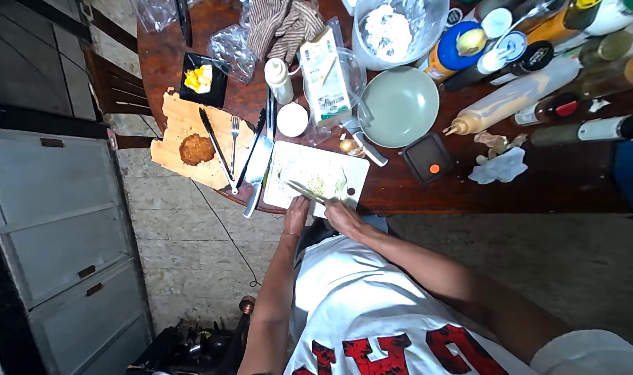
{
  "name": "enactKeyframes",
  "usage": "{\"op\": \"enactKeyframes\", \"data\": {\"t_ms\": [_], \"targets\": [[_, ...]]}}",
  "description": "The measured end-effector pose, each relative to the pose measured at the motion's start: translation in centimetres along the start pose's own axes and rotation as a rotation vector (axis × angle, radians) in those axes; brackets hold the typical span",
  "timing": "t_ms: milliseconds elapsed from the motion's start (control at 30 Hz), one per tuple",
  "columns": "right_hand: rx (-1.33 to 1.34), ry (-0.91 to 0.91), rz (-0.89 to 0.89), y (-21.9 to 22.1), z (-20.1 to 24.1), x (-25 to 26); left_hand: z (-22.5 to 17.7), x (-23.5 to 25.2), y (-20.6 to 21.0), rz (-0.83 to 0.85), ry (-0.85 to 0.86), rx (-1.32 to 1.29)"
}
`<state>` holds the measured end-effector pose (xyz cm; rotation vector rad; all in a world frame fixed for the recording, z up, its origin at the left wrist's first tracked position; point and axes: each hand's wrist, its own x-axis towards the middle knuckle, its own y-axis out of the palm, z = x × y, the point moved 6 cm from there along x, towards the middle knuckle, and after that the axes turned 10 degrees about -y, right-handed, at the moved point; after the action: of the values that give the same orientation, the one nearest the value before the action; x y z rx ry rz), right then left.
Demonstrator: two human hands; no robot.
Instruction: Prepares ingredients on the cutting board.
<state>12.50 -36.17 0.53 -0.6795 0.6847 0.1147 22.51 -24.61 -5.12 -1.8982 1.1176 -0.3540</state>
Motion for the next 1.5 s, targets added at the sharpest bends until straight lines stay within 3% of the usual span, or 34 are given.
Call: {"op": "enactKeyframes", "data": {"t_ms": [167, 433, 633, 833, 1133, 1267, 1500], "targets": [[-0.035, -0.009, -0.050, 1.0, -0.4, 2.3, 0.2, 0.1, 0.0, -0.030, 0.011, -0.031], [0.009, 0.013, 0.024, -0.3, 0.3, -0.4, 0.2, 0.2, -0.4, -0.022, 0.014, -0.037], [-0.012, 0.003, -0.038, 0.7, -0.1, 2.1, 0.2, 0.3, -0.5, -0.048, 0.007, -0.048], [0.009, 0.001, 0.007, -0.3, 0.5, 0.3, 0.4, 0.3, -0.3, -0.031, 0.004, -0.043], [0.020, 0.003, -0.048, 0.7, -0.5, 2.8, 0.7, -0.2, 0.2, -0.021, 0.022, -0.004], [0.040, 0.005, -0.076, -0.4, -0.6, 2.1, 0.8, -0.3, 0.0, 0.006, 0.010, -0.008], [-0.034, 0.008, 0.024, -0.1, 0.5, -0.4, 0.7, -0.2, -0.3, 0.006, 0.000, 0.001]]}}
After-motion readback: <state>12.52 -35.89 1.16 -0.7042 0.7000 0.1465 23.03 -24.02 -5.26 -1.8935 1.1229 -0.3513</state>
